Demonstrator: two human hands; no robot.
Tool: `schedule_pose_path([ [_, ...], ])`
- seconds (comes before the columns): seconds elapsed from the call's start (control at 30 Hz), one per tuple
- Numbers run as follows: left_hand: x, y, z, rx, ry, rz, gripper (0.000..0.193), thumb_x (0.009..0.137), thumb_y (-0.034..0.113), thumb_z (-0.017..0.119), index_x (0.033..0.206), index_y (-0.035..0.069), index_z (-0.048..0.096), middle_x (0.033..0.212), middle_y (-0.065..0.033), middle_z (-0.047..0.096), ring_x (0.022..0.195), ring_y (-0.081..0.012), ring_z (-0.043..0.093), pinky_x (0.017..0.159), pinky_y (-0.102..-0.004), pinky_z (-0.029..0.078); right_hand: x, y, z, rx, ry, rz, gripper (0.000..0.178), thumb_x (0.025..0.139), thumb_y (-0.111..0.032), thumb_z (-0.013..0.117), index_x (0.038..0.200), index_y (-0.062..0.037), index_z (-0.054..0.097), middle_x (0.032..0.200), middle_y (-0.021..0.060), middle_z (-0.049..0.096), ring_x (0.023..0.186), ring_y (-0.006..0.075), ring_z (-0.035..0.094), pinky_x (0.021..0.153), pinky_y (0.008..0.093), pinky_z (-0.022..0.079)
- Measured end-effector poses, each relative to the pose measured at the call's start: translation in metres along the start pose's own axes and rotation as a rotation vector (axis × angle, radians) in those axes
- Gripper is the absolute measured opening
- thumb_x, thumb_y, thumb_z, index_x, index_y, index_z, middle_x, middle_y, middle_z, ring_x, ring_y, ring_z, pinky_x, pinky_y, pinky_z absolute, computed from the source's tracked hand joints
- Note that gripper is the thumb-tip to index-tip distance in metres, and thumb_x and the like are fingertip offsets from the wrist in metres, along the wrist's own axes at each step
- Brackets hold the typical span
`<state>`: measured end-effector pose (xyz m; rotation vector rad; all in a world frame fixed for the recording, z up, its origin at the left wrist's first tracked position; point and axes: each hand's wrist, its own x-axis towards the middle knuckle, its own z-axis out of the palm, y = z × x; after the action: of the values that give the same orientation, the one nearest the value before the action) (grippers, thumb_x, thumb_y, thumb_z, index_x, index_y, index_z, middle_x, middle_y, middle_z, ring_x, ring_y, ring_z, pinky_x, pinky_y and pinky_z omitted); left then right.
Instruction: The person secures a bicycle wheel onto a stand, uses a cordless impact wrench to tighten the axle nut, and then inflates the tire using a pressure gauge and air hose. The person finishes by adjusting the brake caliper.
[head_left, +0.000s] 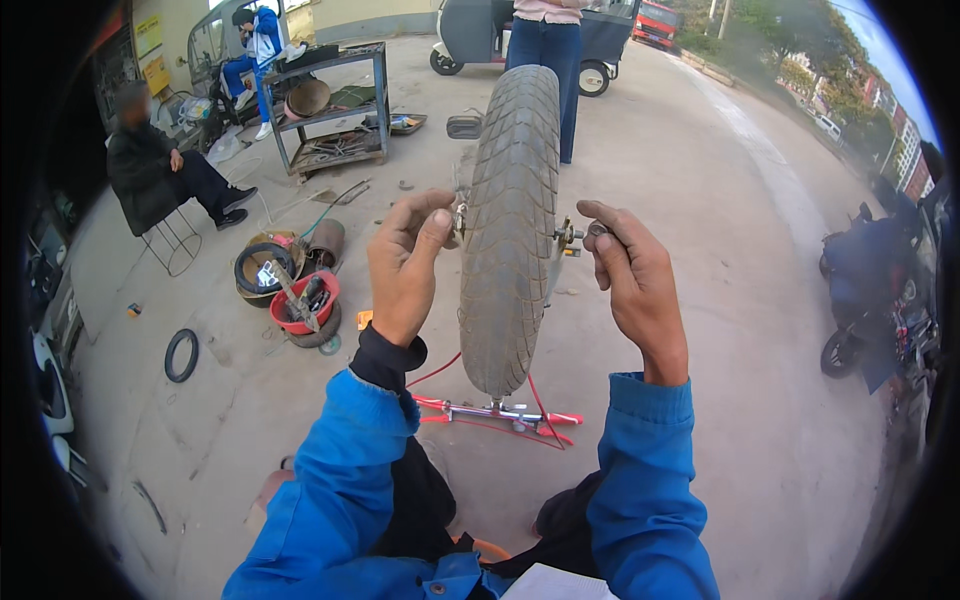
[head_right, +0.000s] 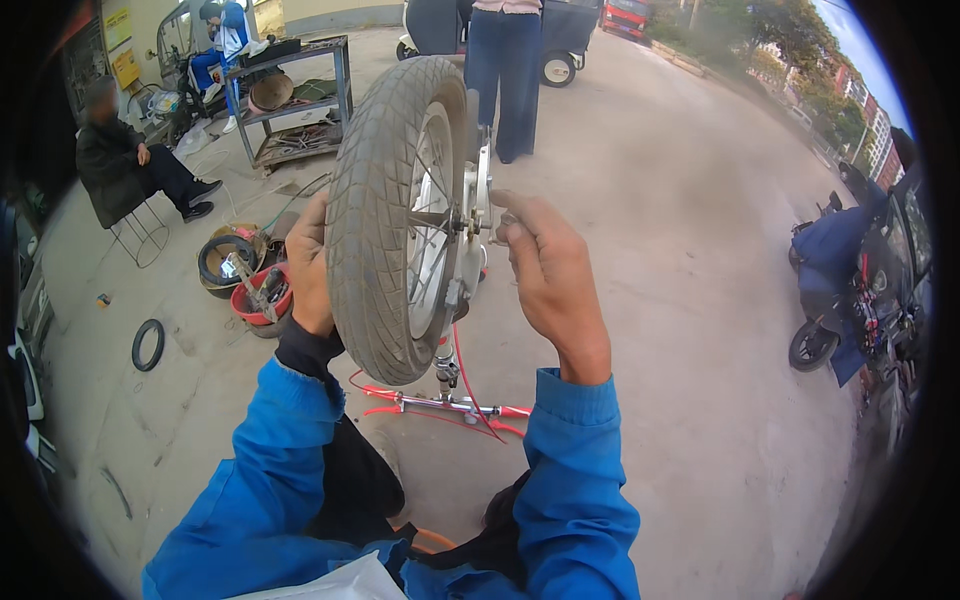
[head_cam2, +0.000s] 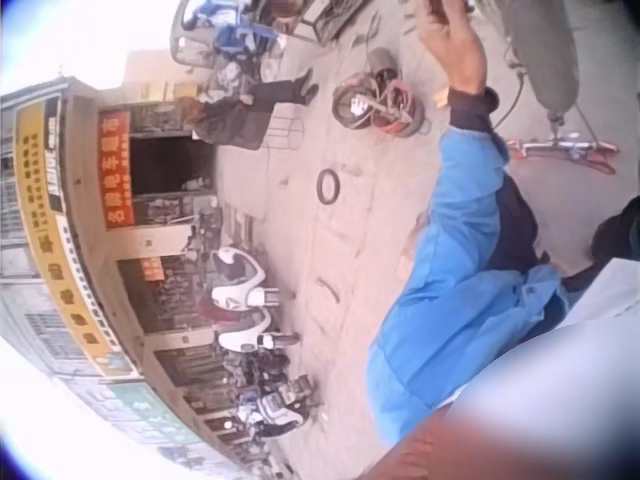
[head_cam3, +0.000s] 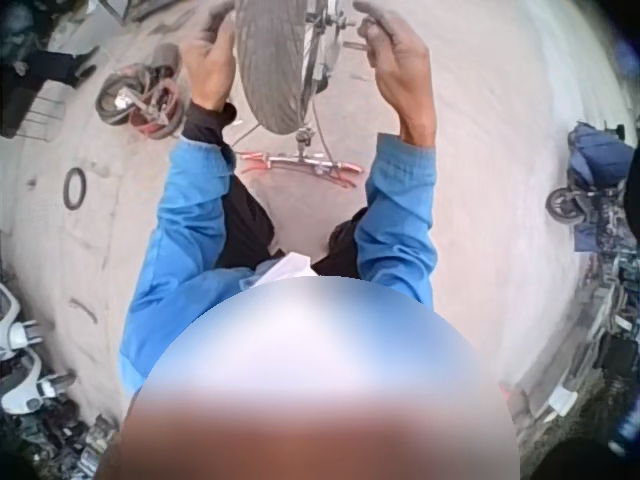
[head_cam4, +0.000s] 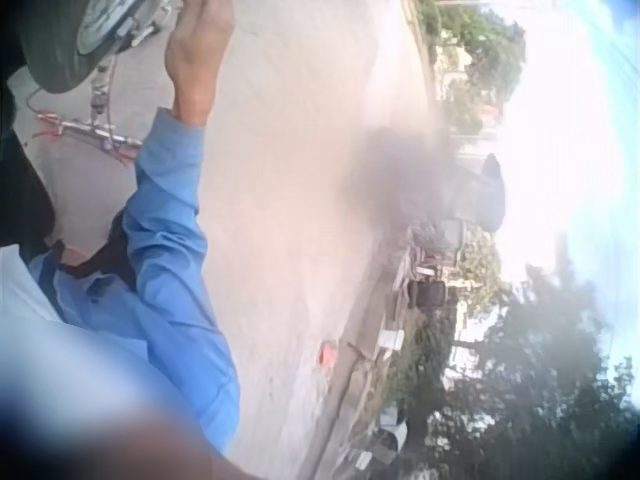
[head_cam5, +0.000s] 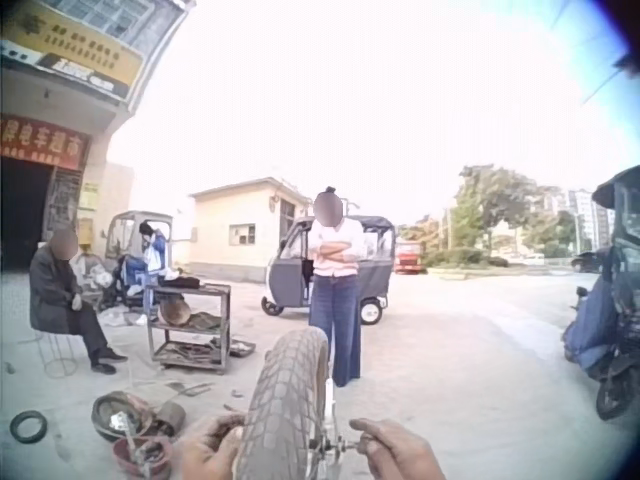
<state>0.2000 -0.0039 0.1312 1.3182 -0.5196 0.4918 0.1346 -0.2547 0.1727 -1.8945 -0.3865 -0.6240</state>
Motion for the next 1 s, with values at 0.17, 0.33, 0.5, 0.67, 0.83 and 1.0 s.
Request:
schedule_pose_path([
  [0.17,-0.001,0.001,-0.005,-0.013,-0.004,0.019,0.029,0.106,0.025,0.073,0.118,-0.001,0.070,0.103,-0.0047,0.072,0.089,-0.0111,0.062,0.079,-0.0284,0.052,-0.001,-0.008,0.002,-0.056,-0.051,-0.010,0.033,0.101,0.008,0.059,0.133,0.0052,0.070,0.094,0.0046,0.063,0.075,0.0108,0.056,0.065,0.0263,0.048],
  [0.33,-0.005,0.001,-0.011,-0.050,-0.017,-0.008,0.029,0.106,0.023,0.073,0.120,-0.003,0.071,0.105,-0.0057,0.072,0.089,-0.0122,0.063,0.081,-0.0283,0.052,0.004,-0.011,-0.002,-0.115,-0.071,-0.036,0.032,0.099,0.005,0.065,0.130,-0.0001,0.072,0.096,0.0079,0.069,0.075,0.0139,0.063,0.067,0.0307,0.053],
  [0.5,-0.006,-0.002,-0.008,-0.057,0.026,-0.022,0.029,0.106,0.022,0.073,0.120,-0.004,0.072,0.106,-0.0065,0.073,0.090,-0.0129,0.064,0.083,-0.0283,0.053,0.003,-0.001,-0.002,0.017,-0.021,0.057,0.027,0.097,0.005,0.070,0.125,0.0017,0.072,0.096,0.0079,0.075,0.084,0.0131,0.070,0.072,0.0297,0.056],
  [0.67,-0.006,-0.003,-0.006,-0.077,0.040,-0.014,0.029,0.106,0.022,0.074,0.121,-0.003,0.073,0.107,-0.0068,0.074,0.092,-0.0131,0.065,0.084,-0.0283,0.053,0.004,0.009,-0.001,0.128,-0.007,0.047,0.021,0.099,0.004,0.070,0.120,0.0031,0.071,0.095,0.0097,0.078,0.089,0.0144,0.074,0.077,0.0299,0.059],
  [0.83,-0.006,-0.006,0.001,-0.058,0.039,0.036,0.029,0.106,0.021,0.074,0.122,-0.003,0.073,0.106,-0.0066,0.074,0.091,-0.0128,0.066,0.083,-0.0283,0.054,0.006,0.015,-0.003,0.142,-0.009,0.067,0.018,0.101,0.001,0.069,0.118,0.0047,0.071,0.091,0.0118,0.079,0.084,0.0161,0.076,0.075,0.0305,0.062],
  [1.0,-0.007,-0.003,-0.001,0.308,0.027,0.161,0.028,0.106,0.020,0.074,0.122,-0.003,0.073,0.104,-0.0063,0.075,0.090,-0.0123,0.067,0.082,-0.0279,0.054,0.009,0.021,-0.003,0.092,-0.017,0.007,0.013,0.101,-0.001,0.069,0.112,0.0048,0.073,0.086,0.0088,0.077,0.078,0.0148,0.073,0.071,0.0291,0.060],
])
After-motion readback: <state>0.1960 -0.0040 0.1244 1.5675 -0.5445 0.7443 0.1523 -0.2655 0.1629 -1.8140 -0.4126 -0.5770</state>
